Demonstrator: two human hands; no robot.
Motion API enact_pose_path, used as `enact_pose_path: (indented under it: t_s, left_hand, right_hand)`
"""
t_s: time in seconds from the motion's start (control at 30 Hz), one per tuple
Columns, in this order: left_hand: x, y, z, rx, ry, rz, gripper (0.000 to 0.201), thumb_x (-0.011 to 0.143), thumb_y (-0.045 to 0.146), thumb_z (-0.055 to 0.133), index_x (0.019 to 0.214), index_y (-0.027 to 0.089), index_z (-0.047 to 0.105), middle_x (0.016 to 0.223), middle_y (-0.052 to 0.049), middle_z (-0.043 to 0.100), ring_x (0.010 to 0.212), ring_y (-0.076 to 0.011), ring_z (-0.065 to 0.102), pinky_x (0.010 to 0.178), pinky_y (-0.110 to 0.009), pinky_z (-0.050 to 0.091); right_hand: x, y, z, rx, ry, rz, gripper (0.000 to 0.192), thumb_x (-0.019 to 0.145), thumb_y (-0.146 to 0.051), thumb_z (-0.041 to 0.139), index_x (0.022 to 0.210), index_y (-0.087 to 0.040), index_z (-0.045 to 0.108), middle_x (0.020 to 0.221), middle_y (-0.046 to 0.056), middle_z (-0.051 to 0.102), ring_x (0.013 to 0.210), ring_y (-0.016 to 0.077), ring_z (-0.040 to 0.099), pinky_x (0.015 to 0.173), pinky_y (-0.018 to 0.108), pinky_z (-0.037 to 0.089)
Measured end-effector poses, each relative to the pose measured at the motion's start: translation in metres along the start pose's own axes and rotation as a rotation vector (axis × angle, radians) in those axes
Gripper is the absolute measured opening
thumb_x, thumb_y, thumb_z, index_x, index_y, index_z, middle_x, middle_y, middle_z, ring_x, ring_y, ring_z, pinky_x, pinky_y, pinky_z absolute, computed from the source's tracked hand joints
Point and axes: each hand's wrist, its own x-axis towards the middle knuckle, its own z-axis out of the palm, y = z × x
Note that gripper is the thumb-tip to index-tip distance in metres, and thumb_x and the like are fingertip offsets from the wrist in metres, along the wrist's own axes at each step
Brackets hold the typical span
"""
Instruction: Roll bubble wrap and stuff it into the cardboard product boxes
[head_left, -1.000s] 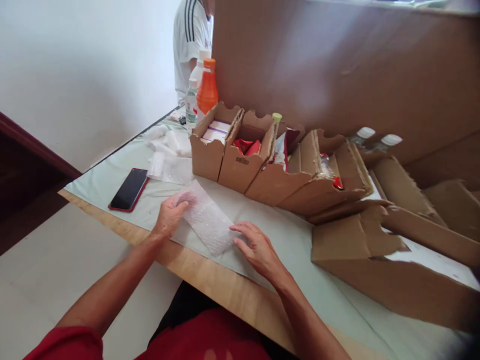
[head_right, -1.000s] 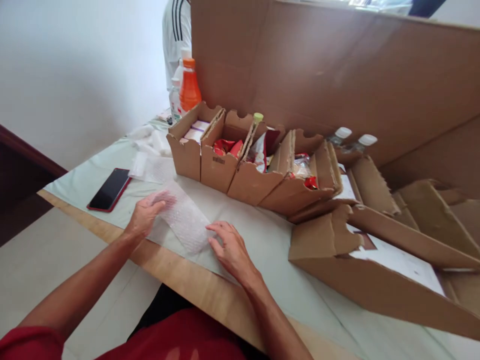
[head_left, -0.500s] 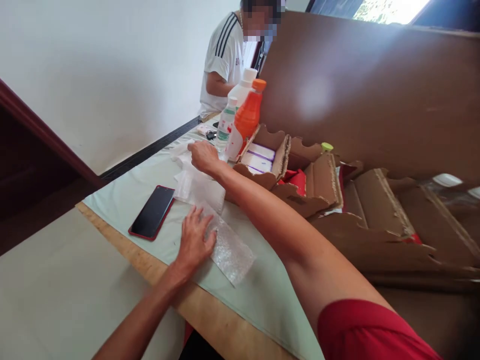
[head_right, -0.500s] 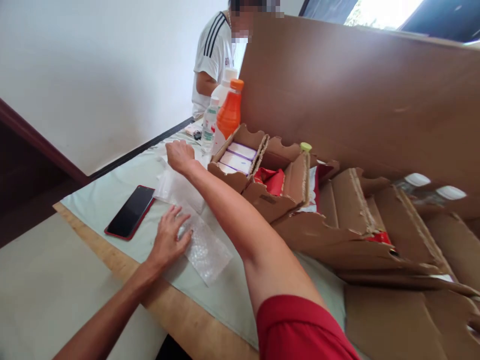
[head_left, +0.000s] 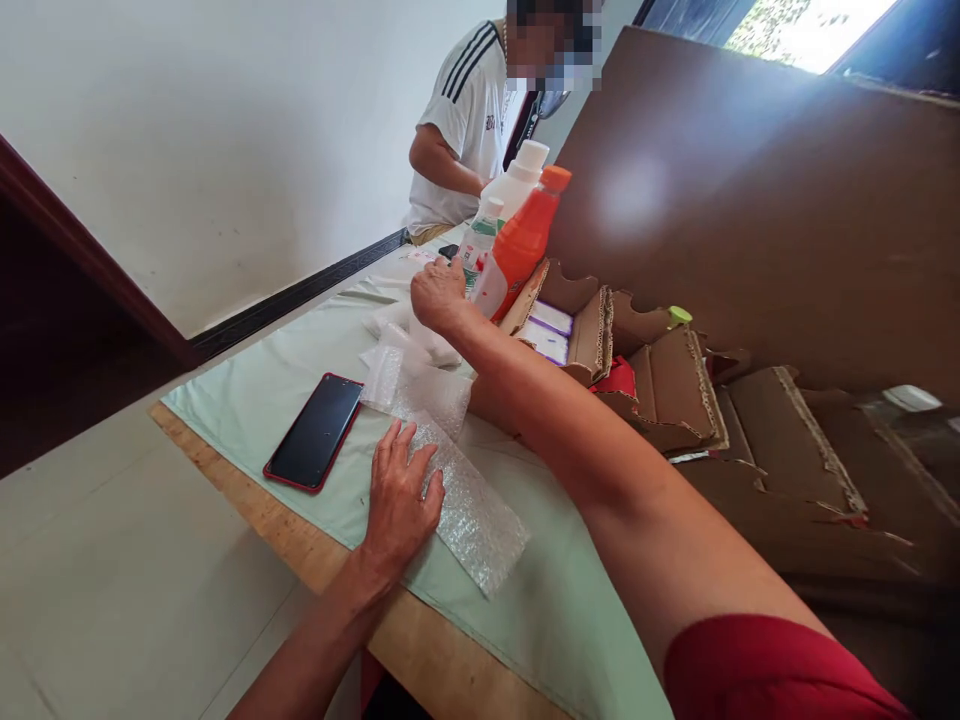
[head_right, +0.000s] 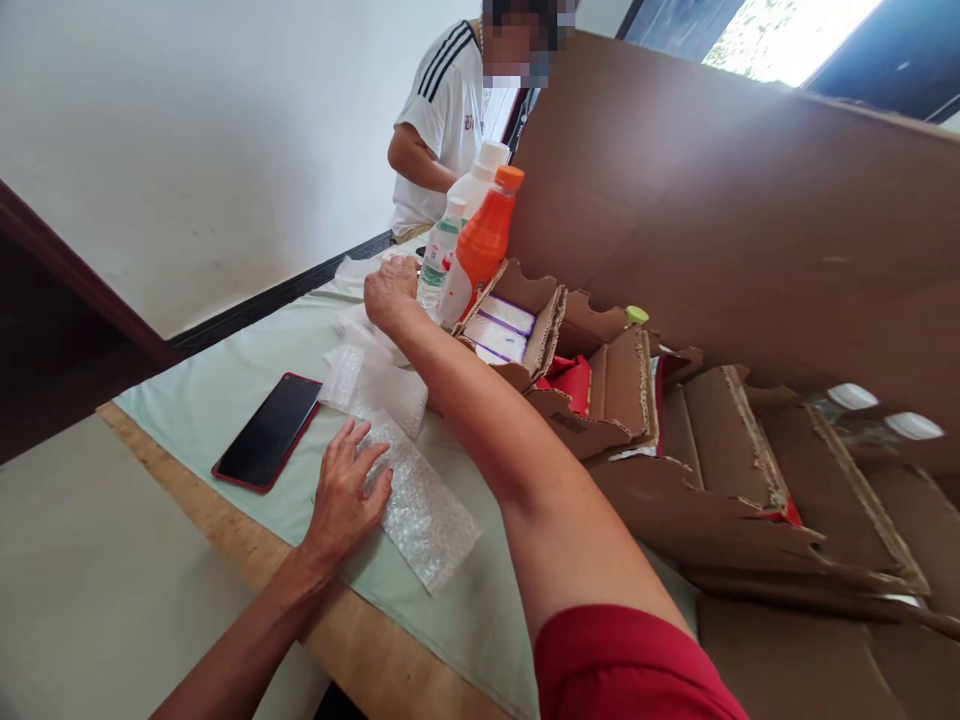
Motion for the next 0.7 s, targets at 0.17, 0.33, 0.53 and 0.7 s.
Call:
enact_pose_path:
  t_s: [0.17, 0.33, 0.53, 0.7]
  left_hand:
    - [0.0, -0.002, -0.001, -0.069, 0.011, -0.057, 0.028, 0.089, 0.015, 0.059, 0.114, 0.018, 0.07, 0.14, -0.018, 0.063, 0.144, -0.0382, 0.047, 0.116, -0.062, 0.042]
    - [0.008, -0.007, -0.006, -0.41, 0.062, -0.254, 0.04, 0.089, 0.029, 0.065, 0.127, 0.02, 0.064, 0.137, -0.017, 0.065, 0.135, -0.0348, 0.057, 0.117, -0.059, 0.042]
    - [0.014, 0.001, -0.029, -0.986, 0.163, -0.456, 0.088, 0.077, 0.054, 0.081, 0.149, 0.024, 0.042, 0.159, -0.019, 0.045, 0.153, -0.0359, 0.039, 0.125, -0.057, 0.031]
    - [0.009, 0.031, -0.048, -1.156, 0.137, -0.391, 0.1, 0.068, 0.055, 0.089, 0.15, 0.03, 0.038, 0.16, -0.017, 0.041, 0.152, -0.0353, 0.04, 0.12, -0.053, 0.039]
  right_hand:
    - [-0.03, 0.006, -0.022, 0.023, 0.135, 0.075, 0.024, 0.09, -0.008, 0.055, 0.097, -0.008, 0.078, 0.102, 0.021, 0.073, 0.115, 0.0393, 0.059, 0.102, 0.065, 0.04]
    - [-0.1, 0.029, -0.073, 0.505, 0.463, 0.096, 0.016, 0.09, -0.019, 0.063, 0.102, -0.011, 0.07, 0.1, 0.013, 0.07, 0.106, 0.0308, 0.063, 0.099, 0.055, 0.048]
    - [-0.194, 0.054, -0.105, 1.329, 0.34, 0.166, 0.009, 0.082, -0.025, 0.066, 0.085, -0.017, 0.067, 0.071, -0.001, 0.065, 0.065, 0.0124, 0.06, 0.064, 0.029, 0.052]
    - [-0.243, 0.07, -0.101, 1.56, 0.22, 0.19, 0.018, 0.072, -0.033, 0.076, 0.08, -0.018, 0.068, 0.07, -0.003, 0.064, 0.062, 0.0087, 0.055, 0.058, 0.024, 0.049]
